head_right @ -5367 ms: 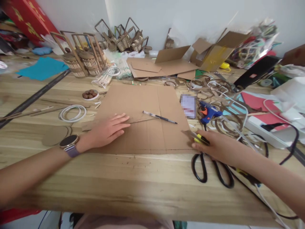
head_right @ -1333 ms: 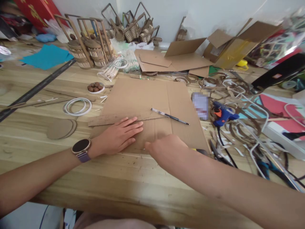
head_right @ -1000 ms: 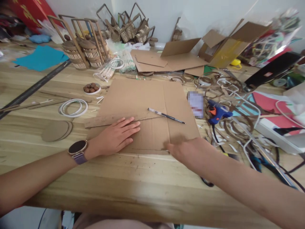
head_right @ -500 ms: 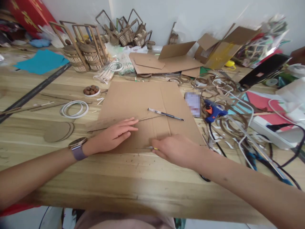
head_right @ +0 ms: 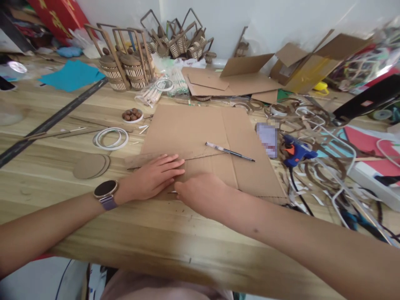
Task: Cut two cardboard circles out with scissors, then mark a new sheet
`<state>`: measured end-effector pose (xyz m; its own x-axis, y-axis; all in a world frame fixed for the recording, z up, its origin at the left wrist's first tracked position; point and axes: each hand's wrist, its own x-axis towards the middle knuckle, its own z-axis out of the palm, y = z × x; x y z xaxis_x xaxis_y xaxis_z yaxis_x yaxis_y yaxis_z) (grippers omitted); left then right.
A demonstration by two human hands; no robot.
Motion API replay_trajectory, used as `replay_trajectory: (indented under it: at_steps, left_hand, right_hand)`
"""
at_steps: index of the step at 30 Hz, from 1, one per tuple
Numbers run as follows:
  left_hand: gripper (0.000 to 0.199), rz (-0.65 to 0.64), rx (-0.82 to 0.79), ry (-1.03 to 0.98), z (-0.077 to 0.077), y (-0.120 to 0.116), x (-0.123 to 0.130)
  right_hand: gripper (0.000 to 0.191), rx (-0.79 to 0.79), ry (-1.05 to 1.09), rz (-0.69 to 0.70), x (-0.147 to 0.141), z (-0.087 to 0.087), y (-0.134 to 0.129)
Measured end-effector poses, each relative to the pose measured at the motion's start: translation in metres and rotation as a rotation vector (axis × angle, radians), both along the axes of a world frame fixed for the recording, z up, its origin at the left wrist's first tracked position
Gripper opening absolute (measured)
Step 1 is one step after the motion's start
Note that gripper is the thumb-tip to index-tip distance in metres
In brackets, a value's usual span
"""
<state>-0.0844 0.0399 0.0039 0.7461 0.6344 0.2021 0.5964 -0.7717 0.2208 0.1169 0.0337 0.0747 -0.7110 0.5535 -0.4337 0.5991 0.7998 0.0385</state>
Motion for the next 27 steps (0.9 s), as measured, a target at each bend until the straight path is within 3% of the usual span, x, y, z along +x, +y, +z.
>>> replay_trajectory:
  at_steps: [27]
  left_hand:
    - [0.038,-0.007,0.024,0.033,0.0000,-0.0005,0.0011]
  right_hand:
    - [0.012,0.028,-0.032,0.003,-0.0040,-0.0073,-0.0004]
